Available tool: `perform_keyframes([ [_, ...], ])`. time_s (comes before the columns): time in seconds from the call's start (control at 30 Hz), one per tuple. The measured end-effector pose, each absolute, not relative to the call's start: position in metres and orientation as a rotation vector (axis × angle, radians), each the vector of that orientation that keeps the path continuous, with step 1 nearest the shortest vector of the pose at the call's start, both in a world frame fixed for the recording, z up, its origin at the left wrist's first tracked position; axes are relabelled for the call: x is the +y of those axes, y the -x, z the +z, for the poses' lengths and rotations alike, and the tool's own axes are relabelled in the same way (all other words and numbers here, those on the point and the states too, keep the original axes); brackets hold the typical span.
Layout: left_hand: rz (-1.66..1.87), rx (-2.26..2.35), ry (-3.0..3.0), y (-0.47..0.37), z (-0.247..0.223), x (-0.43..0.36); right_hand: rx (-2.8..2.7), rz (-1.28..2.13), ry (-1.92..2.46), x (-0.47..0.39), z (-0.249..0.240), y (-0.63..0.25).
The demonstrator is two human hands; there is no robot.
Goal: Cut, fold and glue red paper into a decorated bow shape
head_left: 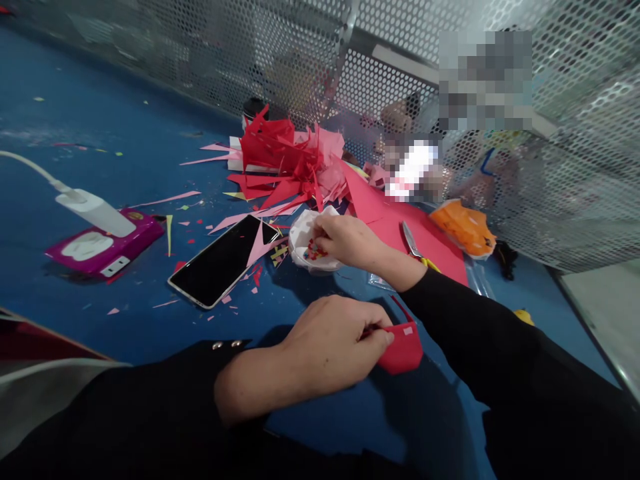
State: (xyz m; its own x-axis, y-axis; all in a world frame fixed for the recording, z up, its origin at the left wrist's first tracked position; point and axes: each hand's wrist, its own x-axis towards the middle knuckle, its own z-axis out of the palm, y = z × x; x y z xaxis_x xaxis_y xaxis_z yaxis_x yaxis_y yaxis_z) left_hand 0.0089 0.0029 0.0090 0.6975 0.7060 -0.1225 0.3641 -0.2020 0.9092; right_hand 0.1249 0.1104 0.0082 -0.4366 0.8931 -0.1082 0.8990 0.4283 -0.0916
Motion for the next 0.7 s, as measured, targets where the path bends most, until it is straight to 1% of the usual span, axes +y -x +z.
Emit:
perform_keyframes([
  [0.17,0.386,0.838,-1.824,-0.009,0.010,0.003,2.779,-0.439,-1.675,0.115,0.007,-0.135],
  [0.23,0.380,0.847,-1.826,-0.009,0.010,0.003,2.803,-0.475,-1.681,0.115,0.006,-0.136],
  [0.5,0.357,0.857,-1.798,-0.009,0.012,0.001,2.670,-0.230,-1.619,0.112,0.003,-0.126],
  [0.7,0.369,0.855,-1.809,-0.009,0.010,0.002,2.650,-0.211,-1.605,0.114,0.001,-0.122],
])
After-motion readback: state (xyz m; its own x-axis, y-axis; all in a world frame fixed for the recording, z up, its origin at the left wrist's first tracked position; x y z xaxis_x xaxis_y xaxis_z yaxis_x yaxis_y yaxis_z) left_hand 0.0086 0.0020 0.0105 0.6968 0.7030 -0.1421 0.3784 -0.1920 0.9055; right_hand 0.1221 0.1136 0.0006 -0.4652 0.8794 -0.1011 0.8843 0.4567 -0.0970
